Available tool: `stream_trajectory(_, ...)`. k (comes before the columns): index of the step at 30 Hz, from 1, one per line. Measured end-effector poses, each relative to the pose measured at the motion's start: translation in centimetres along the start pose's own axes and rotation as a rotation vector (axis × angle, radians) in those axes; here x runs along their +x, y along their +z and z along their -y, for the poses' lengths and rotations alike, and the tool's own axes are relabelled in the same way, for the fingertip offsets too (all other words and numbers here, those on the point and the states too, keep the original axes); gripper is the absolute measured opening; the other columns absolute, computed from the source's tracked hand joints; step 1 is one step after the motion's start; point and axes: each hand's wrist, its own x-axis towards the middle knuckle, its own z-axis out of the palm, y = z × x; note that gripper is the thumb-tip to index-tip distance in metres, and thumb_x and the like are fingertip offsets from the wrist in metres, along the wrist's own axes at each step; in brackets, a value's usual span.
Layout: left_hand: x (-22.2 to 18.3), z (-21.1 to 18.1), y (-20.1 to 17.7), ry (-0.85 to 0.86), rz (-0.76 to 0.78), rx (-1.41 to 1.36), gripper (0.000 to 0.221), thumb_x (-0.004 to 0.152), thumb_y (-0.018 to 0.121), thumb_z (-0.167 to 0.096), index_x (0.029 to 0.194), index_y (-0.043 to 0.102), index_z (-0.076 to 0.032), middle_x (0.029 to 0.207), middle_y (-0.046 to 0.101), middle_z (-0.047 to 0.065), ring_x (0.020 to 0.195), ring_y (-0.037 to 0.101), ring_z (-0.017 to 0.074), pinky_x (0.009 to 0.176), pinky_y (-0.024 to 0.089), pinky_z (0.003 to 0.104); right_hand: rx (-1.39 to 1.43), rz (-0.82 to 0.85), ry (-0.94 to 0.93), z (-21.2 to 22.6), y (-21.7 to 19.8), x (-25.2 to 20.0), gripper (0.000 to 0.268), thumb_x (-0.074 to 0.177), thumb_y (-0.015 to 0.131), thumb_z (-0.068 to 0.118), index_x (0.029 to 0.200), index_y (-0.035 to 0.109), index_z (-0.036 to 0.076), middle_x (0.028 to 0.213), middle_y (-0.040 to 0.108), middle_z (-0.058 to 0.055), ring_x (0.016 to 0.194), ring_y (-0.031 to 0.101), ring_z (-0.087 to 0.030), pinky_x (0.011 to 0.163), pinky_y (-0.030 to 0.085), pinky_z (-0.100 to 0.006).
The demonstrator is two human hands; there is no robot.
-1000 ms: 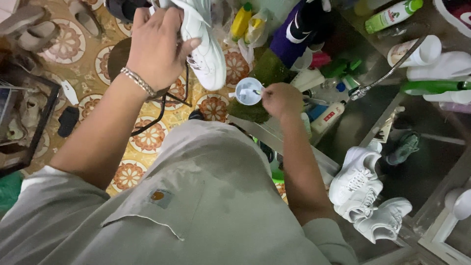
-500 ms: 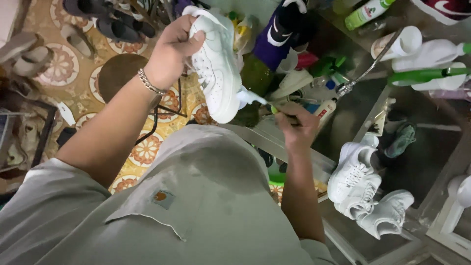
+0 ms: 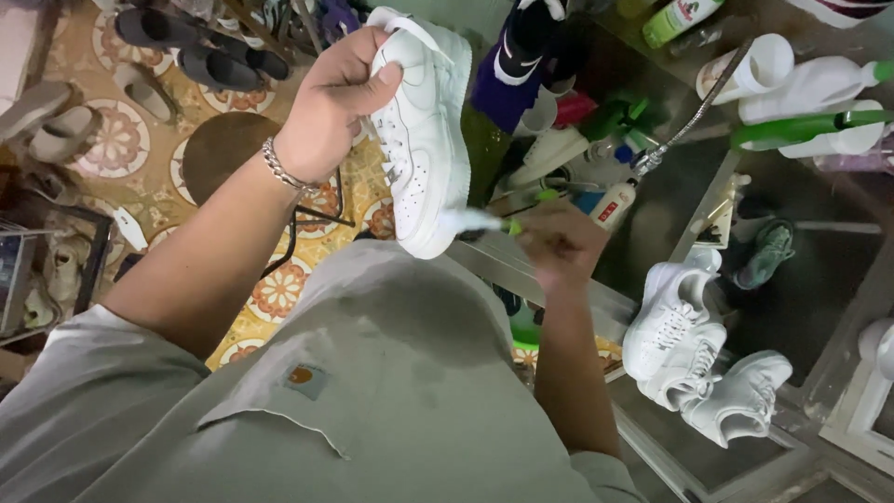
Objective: Applying whitening paste to the soles of various sneakers using a toothbrush to restore their color.
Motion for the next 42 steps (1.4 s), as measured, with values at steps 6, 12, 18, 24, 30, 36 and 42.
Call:
stream_trajectory(6, -0.4, 0.5, 0.1, -0.003, -0.050, -0.043, 0.029, 0.132, 0.064, -0.043, 0.120, 0.062, -0.017, 0.109, 0.056, -0.004, 0.098, 0.048, 0.0141, 0.098, 0.037, 0.036, -0.278, -0.036, -0.012, -0.6, -0.7, -0.6, 0.005, 0.107, 0.088, 0.015, 0.106, 0.083, 0.015, 0.089, 0.079, -0.001, 0.075, 0.071, -0.015, 0.073, 0.059, -0.036)
stream_trajectory(12, -1.4, -1.0, -0.5, 0.023, -0.006, -0.031, 0.027, 0.134, 0.061, -0.041, 0.127, 0.065, -0.014, 0.115, 0.065, -0.002, 0.104, 0.059, 0.0153, 0.103, 0.044, 0.036, -0.278, -0.049, -0.111, -1.1, 0.0, 0.3, 0.020, 0.107, 0.088, -0.008, 0.120, 0.088, 0.007, 0.084, 0.080, -0.005, 0.066, 0.067, -0.016, 0.061, 0.058, -0.034)
stream_trajectory(18, -2.6, -0.4, -0.8, -0.033, -0.108, -0.070, 0.022, 0.131, 0.065, -0.035, 0.122, 0.064, -0.015, 0.104, 0.055, -0.006, 0.098, 0.048, 0.0117, 0.096, 0.037, 0.033, -0.102, 0.031, 0.001, -0.8, 0.8, 0.2, 0.008, 0.118, 0.088, 0.019, 0.124, 0.090, 0.014, 0.084, 0.077, 0.002, 0.067, 0.056, -0.011, 0.063, 0.048, -0.031)
stream_trajectory(24, -4.8, 1.3, -4.0, 0.123, -0.154, 0.137, 0.032, 0.141, 0.061, -0.032, 0.125, 0.067, -0.005, 0.125, 0.067, 0.009, 0.114, 0.068, 0.0256, 0.112, 0.051, 0.044, -0.461, 0.005, 0.169, -2.0, -0.3, -1.4, 0.010, 0.107, 0.082, 0.006, 0.109, 0.089, 0.010, 0.084, 0.077, -0.001, 0.064, 0.054, -0.009, 0.058, 0.041, -0.030)
stream_trajectory(30, -9.8, 4.3, -9.1, 0.053, -0.385, 0.640, 0.036, 0.143, 0.083, -0.037, 0.123, 0.066, -0.012, 0.108, 0.064, -0.001, 0.102, 0.062, 0.0215, 0.121, 0.032, 0.052, -1.131, 0.386, 0.467, -6.1, 0.3, 0.5, 0.034, 0.120, 0.086, 0.050, 0.126, 0.100, 0.019, 0.105, 0.094, 0.000, 0.081, 0.080, -0.021, 0.059, 0.050, -0.040)
stream_trajectory(36, -13.3, 7.6, -12.3, -0.111, -0.585, 0.800, 0.072, 0.133, 0.112, -0.014, 0.107, 0.045, -0.010, 0.092, 0.038, 0.001, 0.086, 0.034, 0.0223, 0.081, 0.029, 0.047, -1.523, 1.014, 0.416, -14.6, 6.3, -0.1, 0.011, 0.103, 0.078, 0.010, 0.099, 0.088, 0.012, 0.095, 0.083, -0.015, 0.077, 0.082, -0.040, 0.060, 0.062, -0.052)
stream_trajectory(42, -14.5, 7.1, -10.7, -0.389, -0.667, 0.818, 0.067, 0.136, 0.103, -0.055, 0.108, 0.054, -0.019, 0.084, 0.045, -0.007, 0.075, 0.038, 0.0153, 0.068, 0.034, 0.041, -1.660, 1.398, 0.646, -16.1, 8.7, 0.2, 0.045, 0.117, 0.072, 0.004, 0.078, 0.064, 0.025, 0.072, 0.060, 0.005, 0.053, 0.055, -0.020, 0.050, 0.043, -0.035)
